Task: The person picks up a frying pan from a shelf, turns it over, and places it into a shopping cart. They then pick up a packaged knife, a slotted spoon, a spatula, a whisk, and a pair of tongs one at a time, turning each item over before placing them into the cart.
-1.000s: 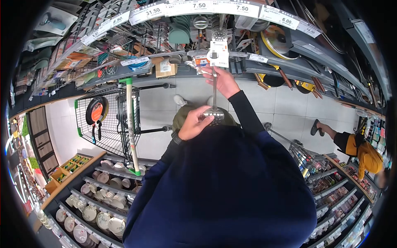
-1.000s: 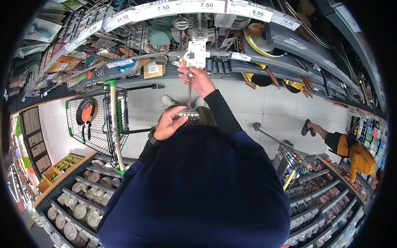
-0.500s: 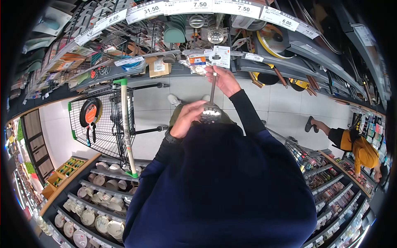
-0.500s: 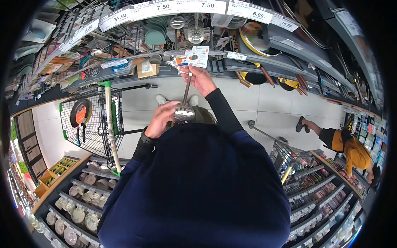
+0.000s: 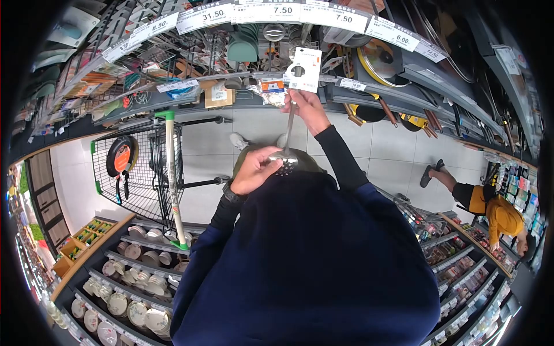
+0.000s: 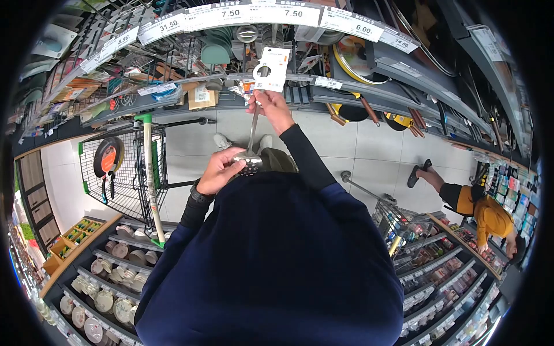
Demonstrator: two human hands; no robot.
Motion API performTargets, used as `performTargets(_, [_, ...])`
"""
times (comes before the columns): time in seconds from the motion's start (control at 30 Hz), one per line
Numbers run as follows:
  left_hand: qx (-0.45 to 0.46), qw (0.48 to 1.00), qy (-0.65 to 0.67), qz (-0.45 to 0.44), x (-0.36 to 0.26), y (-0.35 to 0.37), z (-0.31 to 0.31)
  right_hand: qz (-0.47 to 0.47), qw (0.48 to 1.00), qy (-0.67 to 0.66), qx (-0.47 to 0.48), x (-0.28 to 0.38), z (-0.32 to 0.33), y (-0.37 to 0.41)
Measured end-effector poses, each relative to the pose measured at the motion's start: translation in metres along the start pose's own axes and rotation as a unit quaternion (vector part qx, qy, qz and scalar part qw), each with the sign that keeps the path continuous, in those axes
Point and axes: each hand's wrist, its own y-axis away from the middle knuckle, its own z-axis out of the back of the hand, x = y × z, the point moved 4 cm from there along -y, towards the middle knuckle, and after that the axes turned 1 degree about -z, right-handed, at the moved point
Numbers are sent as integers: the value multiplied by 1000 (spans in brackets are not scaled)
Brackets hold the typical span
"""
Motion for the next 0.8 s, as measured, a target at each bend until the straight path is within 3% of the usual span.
performTargets(0.17, [-7,993,115,-1,4,1,7,-38,997,-73,4,-6,-4,-6])
performTargets(0.33, [-7,994,104,-13,-2,2,-1,-54,992,-115,27,-5,-6,-3])
performTargets(0.6, [-11,998,55,-17,2,7,0,-26,998,-36,33,-8,-3,-4])
performTargets(0.67, [-16,1000,-18,-9,6,9,3,-5,999,-19,38,-2,-6,-3])
performTargets(0.8, [-34,999,-4,-20,10,11,7,6,1000,13,10,-4,-12,0])
